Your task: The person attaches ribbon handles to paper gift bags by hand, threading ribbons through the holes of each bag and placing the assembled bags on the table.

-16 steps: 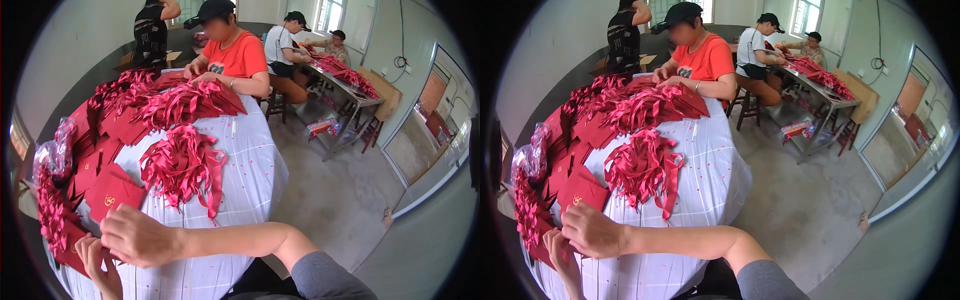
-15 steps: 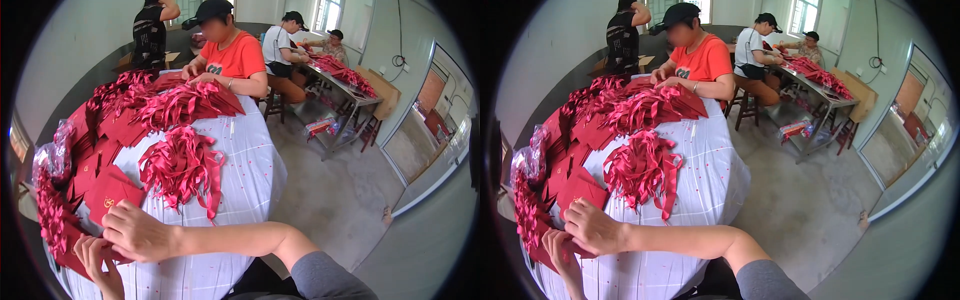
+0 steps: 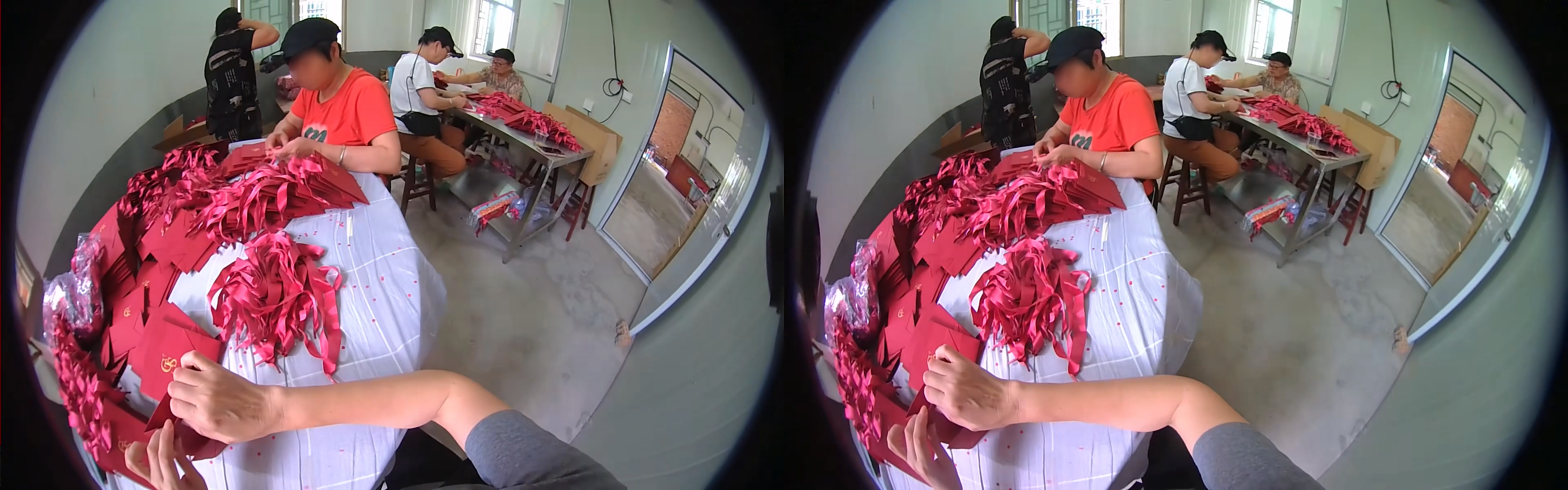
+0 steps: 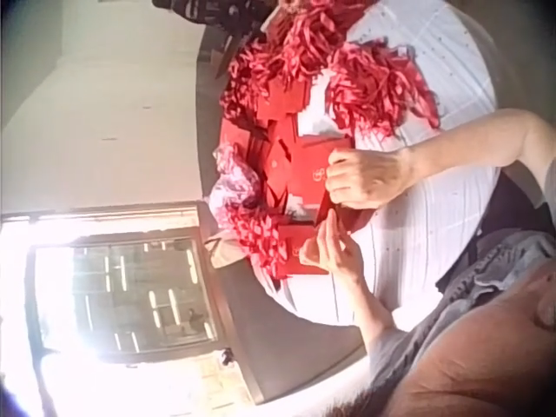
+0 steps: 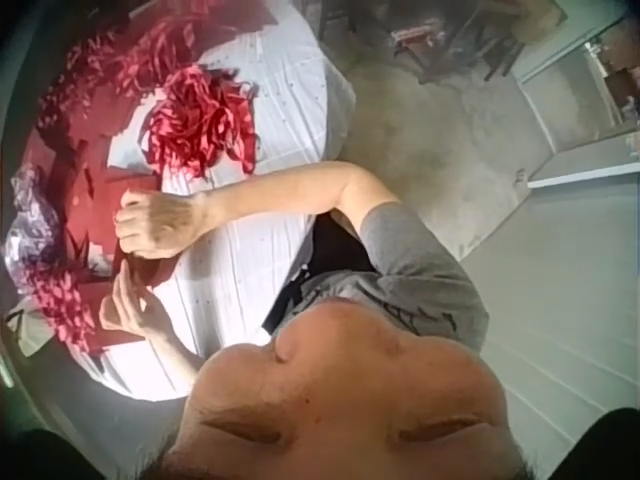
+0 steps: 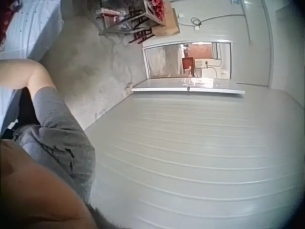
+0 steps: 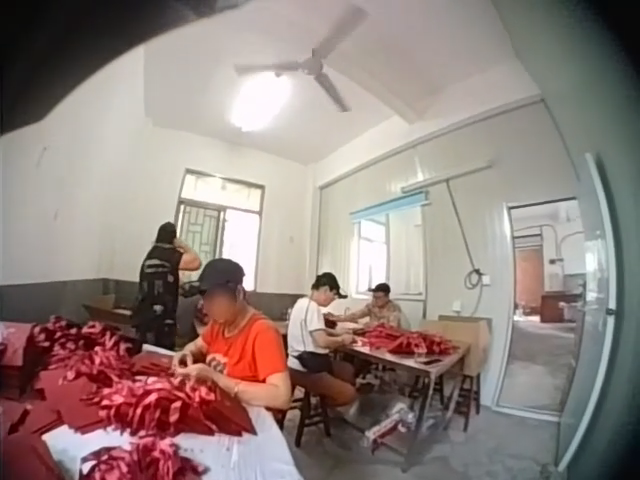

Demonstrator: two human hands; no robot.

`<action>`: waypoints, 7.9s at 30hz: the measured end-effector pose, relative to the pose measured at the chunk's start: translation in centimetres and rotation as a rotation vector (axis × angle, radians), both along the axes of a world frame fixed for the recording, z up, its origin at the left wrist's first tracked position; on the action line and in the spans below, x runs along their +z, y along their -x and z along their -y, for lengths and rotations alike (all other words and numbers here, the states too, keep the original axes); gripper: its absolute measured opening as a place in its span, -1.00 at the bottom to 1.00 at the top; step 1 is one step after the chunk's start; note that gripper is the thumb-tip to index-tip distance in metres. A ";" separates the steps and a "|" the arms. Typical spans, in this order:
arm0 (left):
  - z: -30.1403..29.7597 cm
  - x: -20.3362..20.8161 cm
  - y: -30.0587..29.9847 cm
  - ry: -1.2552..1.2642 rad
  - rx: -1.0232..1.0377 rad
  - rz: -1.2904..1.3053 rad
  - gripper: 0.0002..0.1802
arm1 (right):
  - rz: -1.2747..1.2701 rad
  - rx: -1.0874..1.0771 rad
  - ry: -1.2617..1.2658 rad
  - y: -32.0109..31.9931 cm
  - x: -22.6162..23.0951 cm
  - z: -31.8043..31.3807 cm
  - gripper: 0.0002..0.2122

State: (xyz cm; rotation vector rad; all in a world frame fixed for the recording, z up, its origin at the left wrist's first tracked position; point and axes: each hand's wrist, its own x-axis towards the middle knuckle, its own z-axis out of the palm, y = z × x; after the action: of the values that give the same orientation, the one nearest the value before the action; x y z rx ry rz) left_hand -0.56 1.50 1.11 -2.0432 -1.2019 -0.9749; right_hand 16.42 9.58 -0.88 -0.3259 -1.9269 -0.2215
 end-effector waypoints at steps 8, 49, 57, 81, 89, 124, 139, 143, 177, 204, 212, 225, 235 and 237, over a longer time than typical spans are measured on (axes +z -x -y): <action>0.4 1.0 0.3 0.013 -0.054 -0.003 -0.82 | -0.054 0.068 0.015 0.2 0.0 0.0 -0.86; -0.2 -4.6 3.1 1.391 -0.364 1.027 -0.90 | -0.001 -0.438 0.426 -9.9 -2.7 -6.0 -0.88; 0.1 -7.3 4.8 1.397 -0.625 1.327 -0.48 | 0.378 0.237 0.442 2.0 -1.2 2.9 -0.92; -0.9 -7.7 4.2 1.268 -0.511 1.446 -0.65 | 0.243 0.022 0.465 -3.2 -3.6 -1.0 -0.92; -1.0 -7.7 4.1 1.246 -0.495 1.444 -0.61 | 0.214 -0.072 0.551 -4.8 -3.9 -2.6 -0.90; -0.7 -8.4 5.1 1.326 -0.575 1.421 -0.38 | 0.314 -0.350 0.603 -6.7 -2.7 -0.6 -0.69; -4.3 -9.9 7.8 1.443 -1.137 1.313 -0.43 | 0.500 0.390 0.552 4.5 -1.6 -0.4 -0.81; -1.2 -5.8 4.7 1.492 -0.663 1.339 -0.54 | 0.359 0.322 0.907 4.7 -1.3 0.5 -0.85; -0.5 -11.7 6.7 1.214 -0.349 1.281 -0.67 | 0.287 0.256 0.958 9.1 -1.9 0.8 -0.86; -2.9 1.3 4.3 0.840 -0.383 0.342 -0.59 | -0.372 0.166 1.092 -7.5 3.6 3.7 -0.88; -6.1 0.1 4.2 1.126 -0.614 0.578 -0.68 | -0.191 0.184 1.041 -2.5 2.5 4.8 -0.84; -6.3 -2.0 4.5 1.213 -0.754 0.754 -0.72 | -0.016 -0.166 0.519 0.2 -1.4 3.4 -0.90; -5.6 -1.1 3.9 1.220 -0.769 0.731 -0.70 | -0.010 -0.188 0.392 0.3 -1.3 3.9 -0.85; -5.4 -0.9 3.6 1.223 -0.773 0.742 -0.71 | 0.001 -0.209 0.358 0.4 -1.1 4.2 -0.85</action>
State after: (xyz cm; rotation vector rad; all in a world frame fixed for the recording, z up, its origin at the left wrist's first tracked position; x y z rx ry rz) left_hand -4.18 6.91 0.19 -3.4449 -1.6309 -1.7175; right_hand 16.07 5.35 -2.03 -0.7672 -1.9301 -0.0106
